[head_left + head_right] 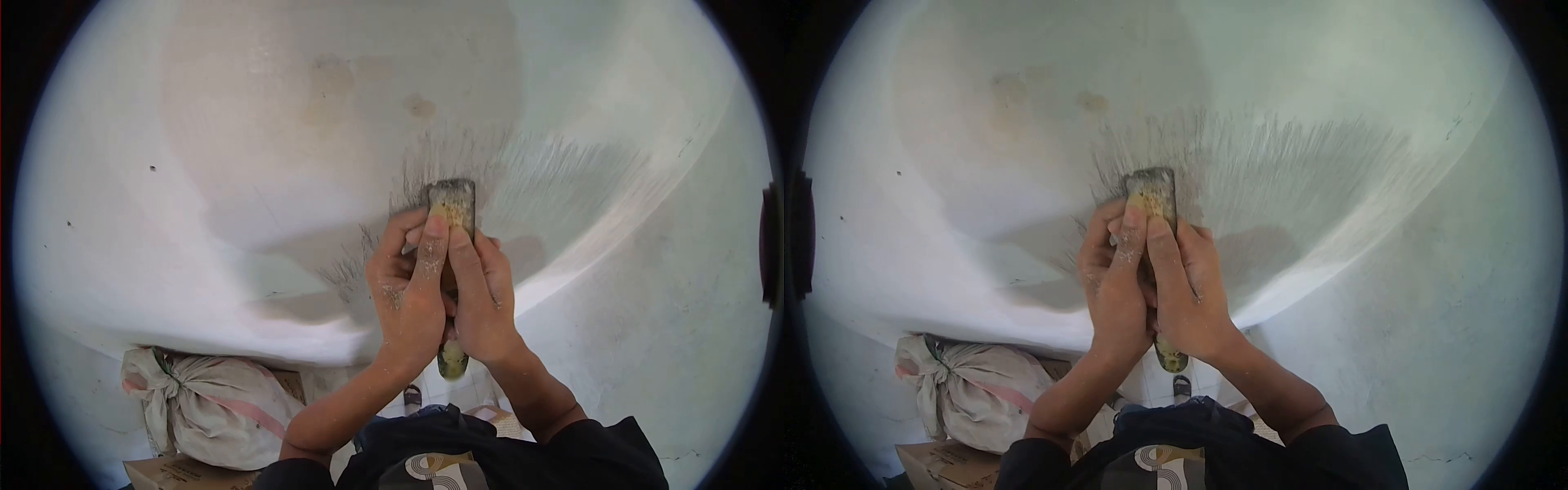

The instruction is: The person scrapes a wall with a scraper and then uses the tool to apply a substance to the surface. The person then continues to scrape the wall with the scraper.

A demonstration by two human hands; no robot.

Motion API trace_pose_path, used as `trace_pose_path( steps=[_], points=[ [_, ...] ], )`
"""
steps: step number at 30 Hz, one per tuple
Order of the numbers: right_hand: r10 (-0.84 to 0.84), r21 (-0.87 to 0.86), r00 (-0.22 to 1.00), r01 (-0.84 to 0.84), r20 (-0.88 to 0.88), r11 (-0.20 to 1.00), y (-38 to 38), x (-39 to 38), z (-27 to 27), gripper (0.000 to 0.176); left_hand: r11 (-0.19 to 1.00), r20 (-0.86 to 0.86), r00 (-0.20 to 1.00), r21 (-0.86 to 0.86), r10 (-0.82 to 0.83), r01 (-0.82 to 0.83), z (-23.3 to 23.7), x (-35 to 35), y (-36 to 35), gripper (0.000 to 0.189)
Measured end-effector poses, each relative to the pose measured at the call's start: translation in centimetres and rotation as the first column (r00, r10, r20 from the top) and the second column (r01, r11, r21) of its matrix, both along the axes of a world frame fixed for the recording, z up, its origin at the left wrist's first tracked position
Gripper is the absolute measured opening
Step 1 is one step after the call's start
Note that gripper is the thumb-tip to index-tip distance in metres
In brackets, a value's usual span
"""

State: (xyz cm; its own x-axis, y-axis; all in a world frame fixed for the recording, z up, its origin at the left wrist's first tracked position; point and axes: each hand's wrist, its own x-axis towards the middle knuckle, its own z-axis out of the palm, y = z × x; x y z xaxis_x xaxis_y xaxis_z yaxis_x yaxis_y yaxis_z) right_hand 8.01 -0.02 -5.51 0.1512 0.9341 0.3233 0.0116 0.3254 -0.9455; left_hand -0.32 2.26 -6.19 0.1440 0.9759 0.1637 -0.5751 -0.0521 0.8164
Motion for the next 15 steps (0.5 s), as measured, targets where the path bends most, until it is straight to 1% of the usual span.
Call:
trace_pose_path(
  steps=[1, 2, 3, 4, 5, 6, 7, 8, 9, 10, 12, 13, 14, 15],
  points=[
    [0.005, 0.012, 1.0, -0.005, -0.002, 1.0, 0.1, -0.1, 0.2, 0.036, 0.998, 0.005, 0.999, 0.039, 0.055, -0.055, -0.7, 0.4, 0.3, 0.027],
    [-0.039, 0.049, 0.999, 0.038, 0.035, 0.998, 0.2, -0.3, 0.4, 0.035, 0.991, 0.014, 0.994, 0.079, 0.11, -0.11, -0.8, 0.7, 0.6, 0.027],
    [-0.087, 0.08, 0.994, 0.081, 0.068, 0.994, 0.1, -0.4, 0.5, 0.035, 0.99, 0.014, 0.994, 0.085, 0.113, -0.114, 0.4, 0.2, 0.8, 0.027],
    [-0.086, 0.075, 0.994, 0.081, 0.066, 0.994, 0.2, -0.6, 1.1, 0.035, 0.997, 0.009, 0.999, 0.064, 0.045, -0.045, 2.5, -0.6, 0.9, 0.027],
    [-0.071, 0.061, 0.997, 0.071, -0.008, 0.996, 0.4, -0.9, 2.1, 0.033, 0.999, 0.004, 1.0, 0.038, -0.025, 0.025, 3.5, -1.0, 0.7, 0.028],
    [-0.056, 0.049, 0.995, 0.06, -0.085, 0.997, 0.4, -1.2, 2.7, 0.032, 0.999, -0.003, 1.0, 0.032, -0.026, 0.026, 3.1, -0.9, 0.3, 0.028],
    [-0.047, 0.058, 0.995, 0.052, -0.088, 0.997, 0.0, -1.2, 2.3, 0.032, 1.0, -0.068, 0.998, 0.016, 0.008, -0.007, 2.4, -0.6, 0.1, 0.029],
    [-0.012, 0.005, 0.993, 0.012, -0.119, 1.0, -0.5, -1.0, 1.4, 0.031, 0.999, -0.13, 0.99, 0.008, 0.046, -0.045, 1.6, -0.4, 0.0, 0.03],
    [0.024, -0.045, 0.989, -0.031, -0.149, 0.999, -0.6, -0.9, 1.4, 0.03, 0.998, -0.099, 0.994, -0.003, 0.055, -0.056, 2.1, -0.3, 0.1, 0.032],
    [0.027, -0.036, 0.988, -0.033, -0.154, 0.999, 0.2, -1.0, 1.5, 0.03, 0.998, -0.104, 0.993, 0.006, 0.059, -0.058, 2.7, -0.6, 0.3, 0.032],
    [-0.14, 0.142, 0.99, 0.137, 0.007, 0.98, 1.0, -1.3, 1.7, 0.028, 1.0, -0.072, 0.997, 0.013, -0.007, 0.008, 4.6, -1.5, 0.2, 0.031],
    [-0.141, 0.137, 0.99, 0.141, -0.003, 0.981, 0.4, -1.2, 1.3, 0.028, 0.998, -0.032, 0.998, 0.003, -0.057, 0.057, 5.3, -1.7, 0.3, 0.027],
    [-0.094, 0.042, 0.994, 0.097, -0.053, 0.994, -0.1, -1.2, 0.8, 0.028, 0.998, -0.046, 0.997, 0.012, -0.055, 0.056, 4.4, -1.5, 0.2, 0.027],
    [-0.054, -0.044, 0.992, 0.05, -0.114, 0.998, -0.5, -1.1, 0.1, 0.028, 0.997, -0.137, 0.989, 0.068, 0.05, -0.041, 2.2, -1.1, 0.1, 0.025]
  ],
)
